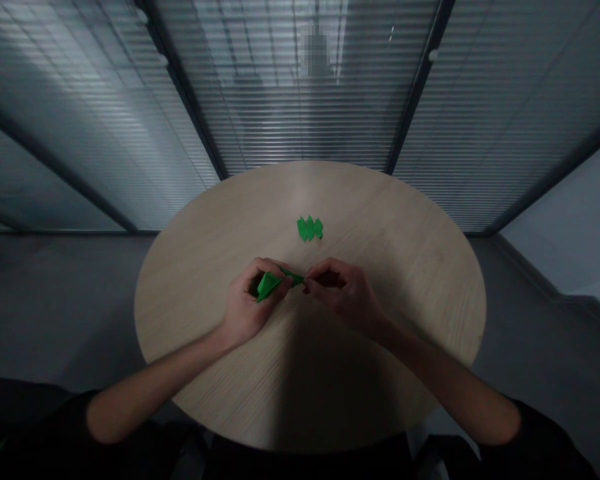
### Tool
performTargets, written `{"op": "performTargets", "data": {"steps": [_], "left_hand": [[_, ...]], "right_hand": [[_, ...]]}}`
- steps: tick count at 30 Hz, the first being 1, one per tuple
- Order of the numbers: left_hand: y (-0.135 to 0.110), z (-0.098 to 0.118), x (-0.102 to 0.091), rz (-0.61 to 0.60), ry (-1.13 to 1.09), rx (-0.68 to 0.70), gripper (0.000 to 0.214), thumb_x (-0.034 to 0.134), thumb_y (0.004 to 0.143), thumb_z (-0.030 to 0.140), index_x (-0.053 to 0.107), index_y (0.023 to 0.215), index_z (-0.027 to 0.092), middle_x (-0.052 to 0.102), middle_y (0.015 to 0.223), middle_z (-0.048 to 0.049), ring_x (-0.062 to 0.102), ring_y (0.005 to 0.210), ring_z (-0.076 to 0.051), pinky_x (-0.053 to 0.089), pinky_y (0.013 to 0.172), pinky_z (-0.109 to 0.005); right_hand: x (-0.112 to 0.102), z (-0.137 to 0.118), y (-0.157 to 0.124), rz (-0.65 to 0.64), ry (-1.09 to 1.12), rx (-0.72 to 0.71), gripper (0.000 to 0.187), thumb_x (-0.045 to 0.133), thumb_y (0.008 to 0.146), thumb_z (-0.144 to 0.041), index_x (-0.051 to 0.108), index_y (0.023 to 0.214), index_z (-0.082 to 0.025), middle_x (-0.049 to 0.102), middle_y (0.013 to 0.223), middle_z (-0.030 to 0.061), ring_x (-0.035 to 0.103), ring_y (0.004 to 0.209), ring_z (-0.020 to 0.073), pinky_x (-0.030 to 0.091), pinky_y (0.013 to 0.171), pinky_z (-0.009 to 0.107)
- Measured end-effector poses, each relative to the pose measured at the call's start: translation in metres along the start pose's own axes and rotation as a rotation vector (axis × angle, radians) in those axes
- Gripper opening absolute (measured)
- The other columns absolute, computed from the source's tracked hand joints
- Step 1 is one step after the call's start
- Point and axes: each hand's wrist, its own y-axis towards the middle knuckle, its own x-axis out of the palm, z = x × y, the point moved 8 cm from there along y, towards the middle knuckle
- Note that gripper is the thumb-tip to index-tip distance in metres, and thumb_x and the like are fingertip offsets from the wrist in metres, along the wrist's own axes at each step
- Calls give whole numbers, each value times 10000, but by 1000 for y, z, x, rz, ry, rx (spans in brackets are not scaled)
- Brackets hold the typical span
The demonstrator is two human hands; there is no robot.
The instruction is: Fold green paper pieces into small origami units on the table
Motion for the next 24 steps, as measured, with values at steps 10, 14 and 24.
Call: {"op": "performTargets", "data": {"steps": [10,14,24], "left_hand": [[-1,-7,-2,31,4,-35,112,713,870,202,602,861,215,717,873,-32,667,751,-157,545,649,-303],[-1,-6,-1,24,-6,-47,112,708,874,200,597,858,211,717,865,-32,664,746,-153,540,647,-299],[0,-6,-2,29,28,-49,108,711,866,206,604,854,205,707,837,-30,638,717,-148,523,619,-293]], "right_hand": [[1,4,0,-8,82,46,181,786,831,-317,693,917,-188,779,781,36,764,699,156,625,658,249],[5,7,0,-55,72,76,227,777,839,-346,716,981,-181,787,843,51,761,735,158,627,692,269],[7,10,0,-61,22,89,190,740,876,-364,738,851,-176,748,711,29,709,624,133,579,605,247]]}}
